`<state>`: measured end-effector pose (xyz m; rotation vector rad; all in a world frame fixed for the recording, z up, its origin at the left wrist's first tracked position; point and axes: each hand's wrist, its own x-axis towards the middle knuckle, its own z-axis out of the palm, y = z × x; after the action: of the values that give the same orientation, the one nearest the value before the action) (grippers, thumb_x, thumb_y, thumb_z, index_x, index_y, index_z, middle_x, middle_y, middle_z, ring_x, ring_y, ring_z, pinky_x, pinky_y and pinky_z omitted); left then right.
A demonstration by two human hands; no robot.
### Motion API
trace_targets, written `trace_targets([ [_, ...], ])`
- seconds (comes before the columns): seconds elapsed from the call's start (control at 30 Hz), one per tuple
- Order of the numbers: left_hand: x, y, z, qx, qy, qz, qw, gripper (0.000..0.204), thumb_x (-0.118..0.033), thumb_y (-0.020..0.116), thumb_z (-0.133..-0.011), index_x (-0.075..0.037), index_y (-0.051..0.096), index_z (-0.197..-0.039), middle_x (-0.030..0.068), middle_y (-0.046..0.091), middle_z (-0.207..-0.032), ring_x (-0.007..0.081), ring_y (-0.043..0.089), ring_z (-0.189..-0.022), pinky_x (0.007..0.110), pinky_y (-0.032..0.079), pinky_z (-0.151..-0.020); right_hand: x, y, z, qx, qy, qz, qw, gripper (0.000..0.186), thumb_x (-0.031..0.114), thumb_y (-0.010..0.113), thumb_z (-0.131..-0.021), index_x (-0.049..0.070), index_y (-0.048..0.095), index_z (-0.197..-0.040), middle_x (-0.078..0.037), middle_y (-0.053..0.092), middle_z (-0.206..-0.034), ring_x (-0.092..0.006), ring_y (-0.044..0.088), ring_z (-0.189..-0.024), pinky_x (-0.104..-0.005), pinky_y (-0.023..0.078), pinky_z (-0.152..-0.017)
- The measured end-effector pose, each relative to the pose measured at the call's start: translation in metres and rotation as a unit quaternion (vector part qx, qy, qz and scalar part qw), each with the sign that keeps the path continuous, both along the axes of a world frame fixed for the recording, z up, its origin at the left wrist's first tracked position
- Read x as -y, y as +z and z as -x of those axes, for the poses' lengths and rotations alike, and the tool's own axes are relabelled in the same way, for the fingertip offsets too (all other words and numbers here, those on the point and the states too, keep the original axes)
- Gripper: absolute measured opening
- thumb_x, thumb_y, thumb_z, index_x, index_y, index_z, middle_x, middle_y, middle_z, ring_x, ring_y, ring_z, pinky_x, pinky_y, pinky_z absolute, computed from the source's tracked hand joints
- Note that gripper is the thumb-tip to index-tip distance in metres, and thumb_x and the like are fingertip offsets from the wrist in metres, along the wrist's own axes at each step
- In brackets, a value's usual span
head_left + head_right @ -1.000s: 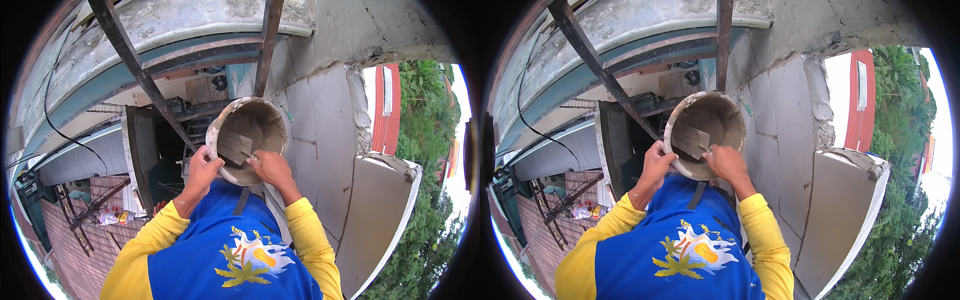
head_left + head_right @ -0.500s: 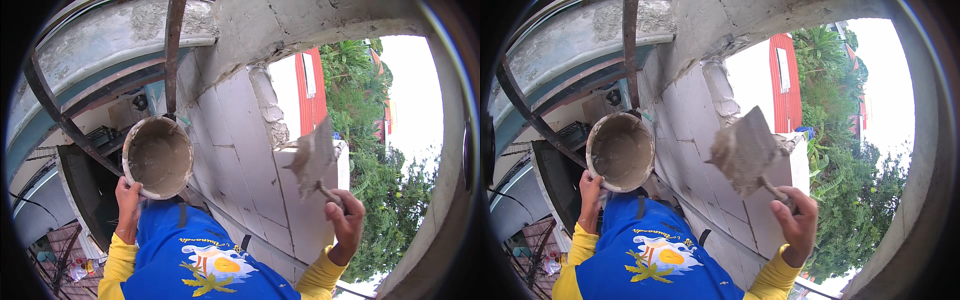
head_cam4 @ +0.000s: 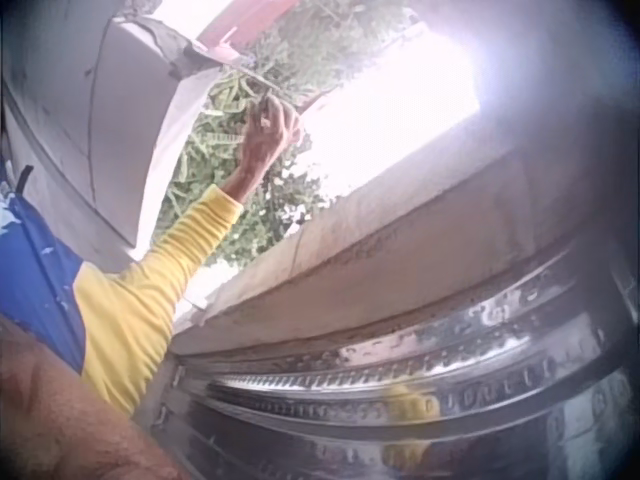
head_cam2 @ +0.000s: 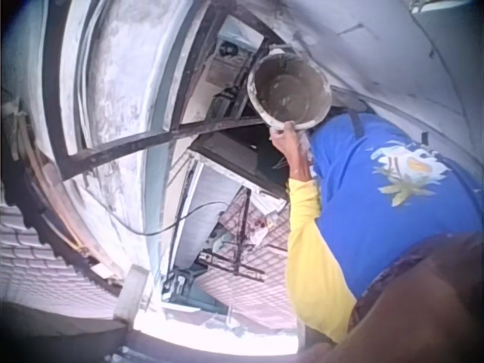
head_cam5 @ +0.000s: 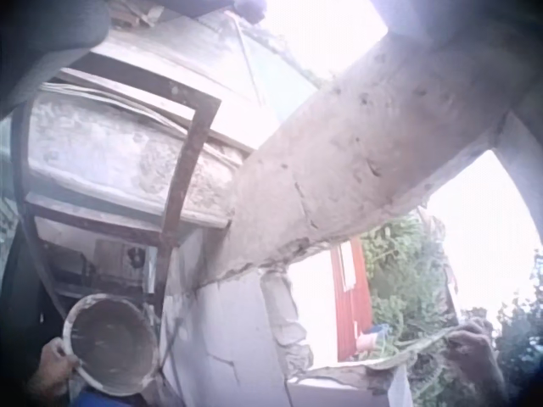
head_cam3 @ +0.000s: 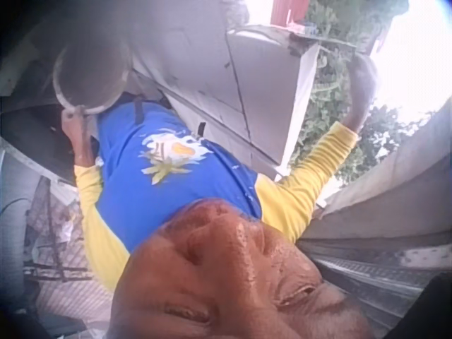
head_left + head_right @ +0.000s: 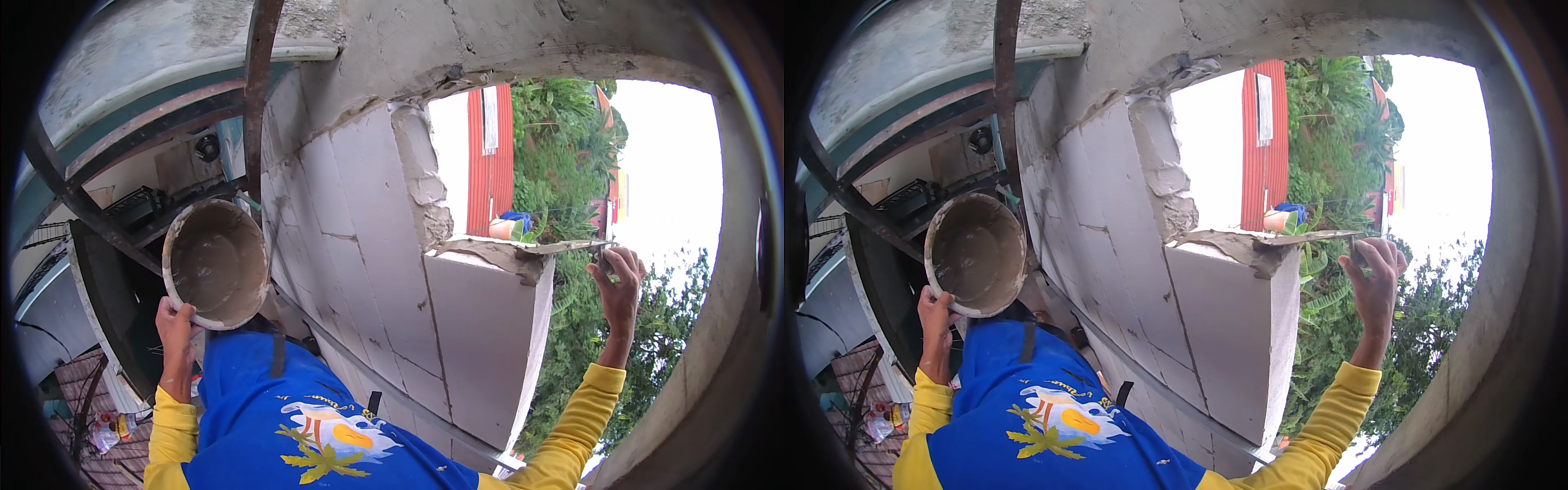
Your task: The person scoops mortar from a bucket with a trowel and applies it to a concrete block. They place the block onto a wall, align it, and tap it into position. The person then fills the gaps between blocks with mortar and smooths the joints.
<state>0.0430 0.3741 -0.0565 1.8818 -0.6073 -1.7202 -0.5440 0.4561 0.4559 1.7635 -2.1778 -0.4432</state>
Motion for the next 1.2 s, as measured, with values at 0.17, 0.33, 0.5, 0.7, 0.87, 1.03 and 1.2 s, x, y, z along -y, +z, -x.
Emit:
trace_targets([
  [0.17, -0.002, -0.005, 0.002, 0.017, -0.007, -0.012, 1.0, 0.013, -0.007, 0.064, -0.086, -0.011, 0.055, -0.094, -0.0011, 0.058, -0.083, 0.0091, 0.058, -0.069, 0.024, 0.05, -0.057, -0.003, 0.041, -0.009, -0.102, 0.043, 0.007, 0.994, 0.034, 0.02, 0.092, -0.079, 0.007, 0.076, -0.107, -0.002, 0.071, -0.109, -0.0236, 0.062, -0.111, -0.0433, 0.037, -0.107],
  [0.33, -0.003, -0.014, 0.006, 0.001, -0.017, -0.002, 1.0, 0.012, -0.007, 0.064, -0.087, -0.011, 0.056, -0.095, -0.001, 0.059, -0.084, 0.0089, 0.058, -0.069, 0.025, 0.05, -0.058, 0.007, 0.032, -0.013, -0.099, 0.056, 0.016, 0.993, 0.036, 0.019, 0.091, -0.079, 0.007, 0.077, -0.11, -0.002, 0.071, -0.108, -0.0237, 0.062, -0.109, -0.0434, 0.038, -0.107],
  [0.5, 0.003, -0.019, 0.004, -0.016, -0.041, -0.013, 0.999, 0.016, -0.004, 0.061, -0.089, -0.007, 0.059, -0.104, 0.0043, 0.065, -0.094, 0.0166, 0.07, -0.08, 0.035, 0.065, -0.065, 0.04, 0.03, -0.059, -0.115, 0.069, -0.056, 0.989, 0.036, 0.02, 0.091, -0.078, 0.006, 0.076, -0.107, -0.002, 0.067, -0.1, -0.0241, 0.061, -0.105, -0.0442, 0.036, -0.108],
  [0.7, 0.006, -0.023, 0.008, -0.026, -0.044, 0.008, 0.999, 0.018, -0.002, 0.061, -0.088, -0.005, 0.058, -0.105, 0.0061, 0.065, -0.095, 0.0173, 0.07, -0.079, 0.037, 0.068, -0.068, 0.057, 0.029, -0.069, -0.069, 0.073, -0.048, 0.994, 0.036, 0.018, 0.089, -0.079, 0.006, 0.076, -0.111, -0.002, 0.067, -0.1, -0.0244, 0.061, -0.102, -0.0445, 0.037, -0.106],
  [0.87, 0.006, -0.017, 0.011, -0.034, -0.025, 0.0, 0.999, 0.018, -0.002, 0.061, -0.087, -0.005, 0.058, -0.105, 0.0063, 0.065, -0.094, 0.0169, 0.07, -0.078, 0.037, 0.068, -0.067, 0.08, -0.025, -0.085, -0.135, 0.089, -0.11, 0.981, 0.04, 0.012, 0.089, -0.08, 0.009, 0.075, -0.118, -0.002, 0.067, -0.106, -0.0235, 0.061, -0.104, -0.0432, 0.038, -0.102],
  [1.03, 0.003, -0.019, 0.008, -0.035, -0.008, -0.004, 0.999, 0.018, -0.003, 0.061, -0.087, -0.007, 0.058, -0.105, 0.0051, 0.065, -0.094, 0.0157, 0.069, -0.077, 0.035, 0.066, -0.067, 0.092, -0.025, -0.096, -0.06, 0.097, -0.154, 0.982, 0.033, 0.012, 0.088, -0.081, 0.012, 0.078, -0.112, 0.0, 0.063, -0.094, -0.0212, 0.057, -0.096, -0.0409, 0.037, -0.096],
  [1.2, 0.004, -0.019, 0.003, -0.019, -0.008, -0.019, 1.0, 0.018, -0.005, 0.063, -0.087, -0.01, 0.058, -0.105, 0.0025, 0.065, -0.092, 0.0131, 0.066, -0.078, 0.031, 0.058, -0.065, 0.089, -0.021, -0.088, -0.081, 0.08, -0.132, 0.985, 0.034, 0.01, 0.088, -0.081, 0.009, 0.078, -0.113, -0.002, 0.064, -0.096, -0.0232, 0.058, -0.097, -0.0409, 0.039, -0.095],
])
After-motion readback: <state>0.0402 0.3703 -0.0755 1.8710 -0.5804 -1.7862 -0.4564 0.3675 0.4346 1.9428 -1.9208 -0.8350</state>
